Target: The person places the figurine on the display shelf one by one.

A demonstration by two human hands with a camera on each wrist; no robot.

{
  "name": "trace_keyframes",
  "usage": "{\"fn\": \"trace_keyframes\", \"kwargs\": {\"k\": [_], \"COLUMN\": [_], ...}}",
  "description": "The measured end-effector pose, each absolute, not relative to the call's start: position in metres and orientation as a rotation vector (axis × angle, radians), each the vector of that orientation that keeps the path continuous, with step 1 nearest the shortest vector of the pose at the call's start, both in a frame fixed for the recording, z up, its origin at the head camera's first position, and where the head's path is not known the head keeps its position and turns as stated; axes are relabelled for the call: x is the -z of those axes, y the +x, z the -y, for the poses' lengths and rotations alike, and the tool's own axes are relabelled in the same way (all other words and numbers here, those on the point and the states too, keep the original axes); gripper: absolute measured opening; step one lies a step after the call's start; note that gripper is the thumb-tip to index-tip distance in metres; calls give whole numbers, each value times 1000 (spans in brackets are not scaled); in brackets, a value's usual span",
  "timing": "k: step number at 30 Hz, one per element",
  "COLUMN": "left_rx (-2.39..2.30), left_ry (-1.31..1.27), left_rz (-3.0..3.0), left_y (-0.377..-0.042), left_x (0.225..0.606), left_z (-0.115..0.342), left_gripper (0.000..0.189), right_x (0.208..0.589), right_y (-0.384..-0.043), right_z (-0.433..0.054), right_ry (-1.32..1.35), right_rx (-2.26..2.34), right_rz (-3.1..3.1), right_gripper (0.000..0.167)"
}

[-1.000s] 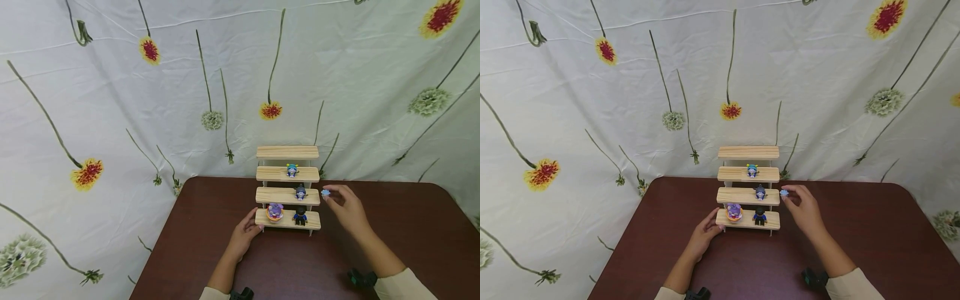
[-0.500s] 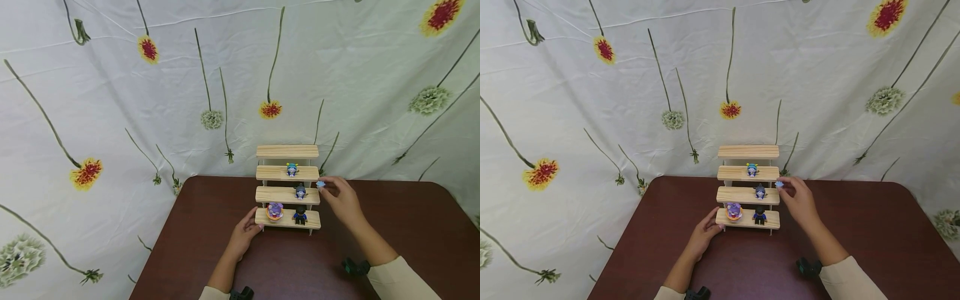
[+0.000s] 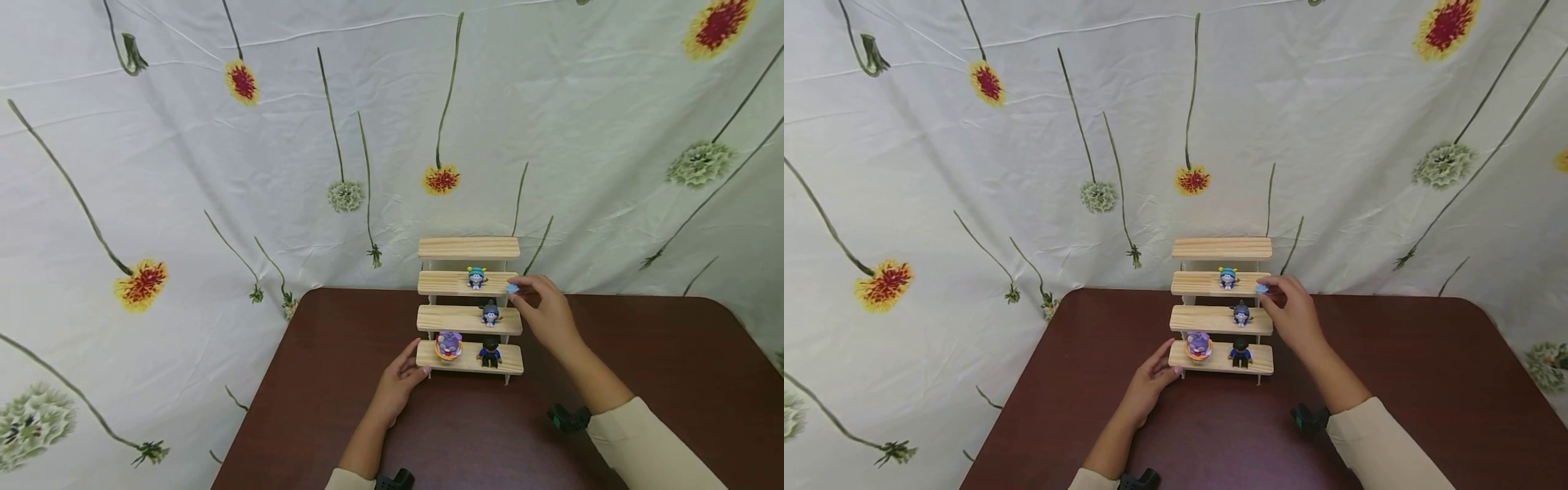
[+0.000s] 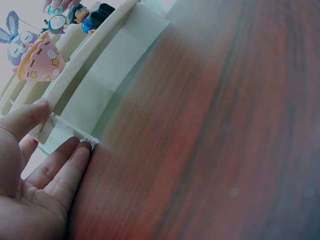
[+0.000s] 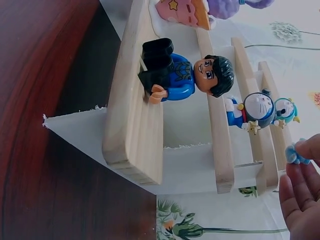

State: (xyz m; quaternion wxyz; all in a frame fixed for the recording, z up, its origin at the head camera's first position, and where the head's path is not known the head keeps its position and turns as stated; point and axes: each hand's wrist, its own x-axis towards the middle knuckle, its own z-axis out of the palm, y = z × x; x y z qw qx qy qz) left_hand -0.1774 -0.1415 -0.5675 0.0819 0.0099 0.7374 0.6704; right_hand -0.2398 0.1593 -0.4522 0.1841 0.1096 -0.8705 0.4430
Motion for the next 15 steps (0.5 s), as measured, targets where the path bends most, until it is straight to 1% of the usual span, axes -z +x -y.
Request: {"fn": "trace_keyframes", "kwargs": {"k": [15], "left_rx": [-2008], "left_ry": [26], "left_rz": [-2203], "left_y": [-177], "left_x": [568], "left_z": [141], "left_gripper": [67], "right_x": [450], "right_y": [-254], "right_z": [-151], "right_ry": [336], "right_rx": [-1271], "right_rz": [2457], "right_gripper": [26]}}
